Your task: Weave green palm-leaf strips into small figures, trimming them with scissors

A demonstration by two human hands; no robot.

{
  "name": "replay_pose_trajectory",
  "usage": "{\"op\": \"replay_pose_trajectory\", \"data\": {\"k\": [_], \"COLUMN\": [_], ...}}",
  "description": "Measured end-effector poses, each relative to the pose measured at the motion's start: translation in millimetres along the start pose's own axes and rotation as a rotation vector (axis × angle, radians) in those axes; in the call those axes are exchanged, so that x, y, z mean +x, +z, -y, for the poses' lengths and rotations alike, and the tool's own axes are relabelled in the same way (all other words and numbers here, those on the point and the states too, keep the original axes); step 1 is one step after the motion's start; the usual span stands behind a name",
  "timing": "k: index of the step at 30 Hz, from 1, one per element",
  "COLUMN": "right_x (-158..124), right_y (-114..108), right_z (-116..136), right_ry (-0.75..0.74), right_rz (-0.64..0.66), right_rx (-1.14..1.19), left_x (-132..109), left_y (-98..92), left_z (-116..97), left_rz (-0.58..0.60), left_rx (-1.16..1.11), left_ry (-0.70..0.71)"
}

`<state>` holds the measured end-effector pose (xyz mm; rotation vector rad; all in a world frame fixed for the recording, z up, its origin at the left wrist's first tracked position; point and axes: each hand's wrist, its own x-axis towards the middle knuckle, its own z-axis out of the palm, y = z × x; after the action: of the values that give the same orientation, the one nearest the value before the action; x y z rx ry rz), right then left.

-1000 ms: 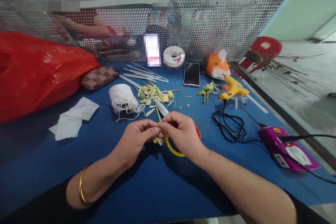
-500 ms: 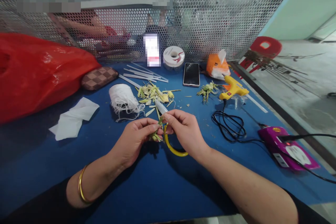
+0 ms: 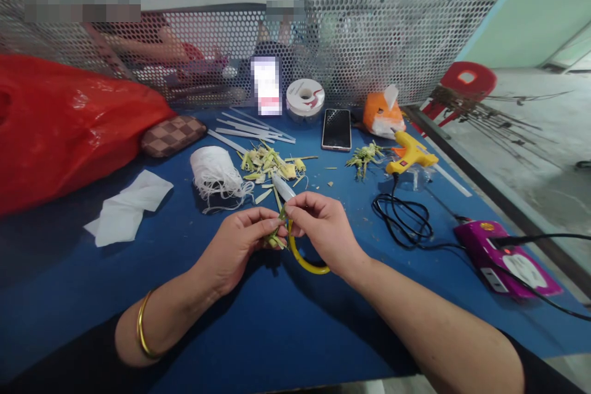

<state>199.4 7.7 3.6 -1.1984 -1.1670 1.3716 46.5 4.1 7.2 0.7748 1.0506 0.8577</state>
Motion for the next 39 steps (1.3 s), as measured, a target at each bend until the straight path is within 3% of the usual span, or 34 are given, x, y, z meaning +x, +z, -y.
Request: {"op": "replay_pose_trajectory", "data": {"k": [8, 17, 29, 39], "right_x": [-1.3, -1.9, -2.4, -1.8], "right_y": [1.7, 4.1, 6.0, 5.8], "right_z": [1.8, -2.0, -2.3, -2.3], "right_ry": [-0.013, -0.034, -0.049, -0.050], "right_rz": [-0.008, 0.010, 0.004, 0.007], "right_rx": [-0.079, -0.105, -0.103, -0.099], "left_x": [-1.6, -2.9, 0.2, 1.8], "left_y": [1.3, 2.1, -0.2, 2.4], "left_z": [-0.2, -2.3, -0.2, 0.3], "left_rz": [-0.022, -0.125, -0.151, -0.188], "left_rx": [0.064, 0.432, 0.382, 0.213], "left_ry": [0.029, 0.235, 0.198, 0.115]}}
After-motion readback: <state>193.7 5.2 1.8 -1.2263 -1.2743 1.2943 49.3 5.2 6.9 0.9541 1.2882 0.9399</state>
